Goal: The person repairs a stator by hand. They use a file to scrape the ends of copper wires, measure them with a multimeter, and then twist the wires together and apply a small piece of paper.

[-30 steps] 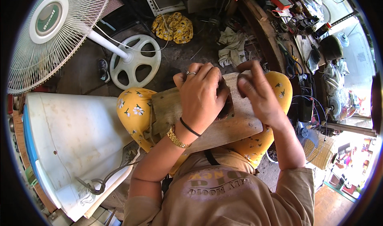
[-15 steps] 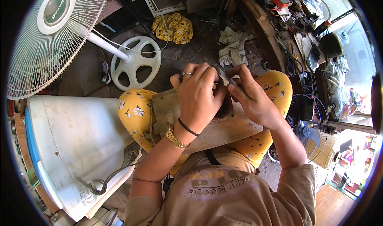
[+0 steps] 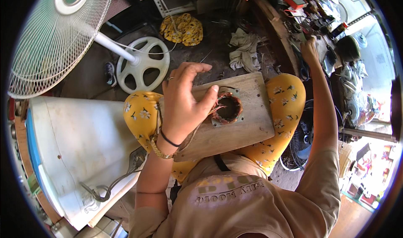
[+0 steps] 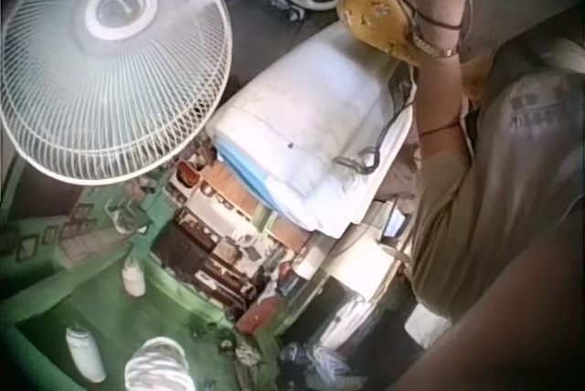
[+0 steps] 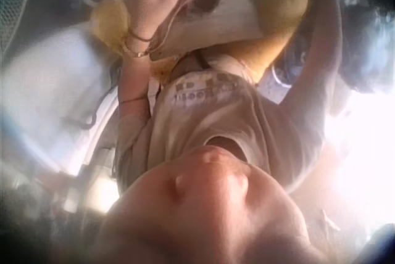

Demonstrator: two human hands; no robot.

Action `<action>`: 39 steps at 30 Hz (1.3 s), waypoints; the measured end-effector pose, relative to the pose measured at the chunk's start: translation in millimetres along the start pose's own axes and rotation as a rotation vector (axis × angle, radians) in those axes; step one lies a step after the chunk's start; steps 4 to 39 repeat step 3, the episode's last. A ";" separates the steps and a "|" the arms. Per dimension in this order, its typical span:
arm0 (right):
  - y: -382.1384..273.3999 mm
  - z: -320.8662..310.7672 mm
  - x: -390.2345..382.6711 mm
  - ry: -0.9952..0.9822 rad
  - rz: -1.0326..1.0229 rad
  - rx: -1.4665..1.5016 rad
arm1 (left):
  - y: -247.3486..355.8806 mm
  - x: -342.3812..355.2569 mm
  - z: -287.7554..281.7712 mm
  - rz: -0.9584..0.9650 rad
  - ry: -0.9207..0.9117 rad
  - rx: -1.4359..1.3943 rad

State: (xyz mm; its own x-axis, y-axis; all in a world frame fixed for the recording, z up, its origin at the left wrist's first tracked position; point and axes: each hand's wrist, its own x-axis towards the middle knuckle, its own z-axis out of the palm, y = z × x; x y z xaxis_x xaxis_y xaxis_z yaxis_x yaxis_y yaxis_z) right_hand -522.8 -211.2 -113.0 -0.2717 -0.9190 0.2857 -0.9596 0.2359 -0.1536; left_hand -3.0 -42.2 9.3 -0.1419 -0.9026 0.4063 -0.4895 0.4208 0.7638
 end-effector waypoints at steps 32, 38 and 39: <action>-33.9 23.3 -2.8 -0.161 0.086 0.051 | -1.4 -19.9 -34.7 -0.155 -0.025 -0.058; -33.9 23.3 -2.8 -0.161 0.086 0.051 | -1.4 -19.9 -34.7 -0.155 -0.025 -0.058; -33.9 23.3 -2.8 -0.161 0.086 0.051 | -1.4 -19.9 -34.7 -0.155 -0.025 -0.058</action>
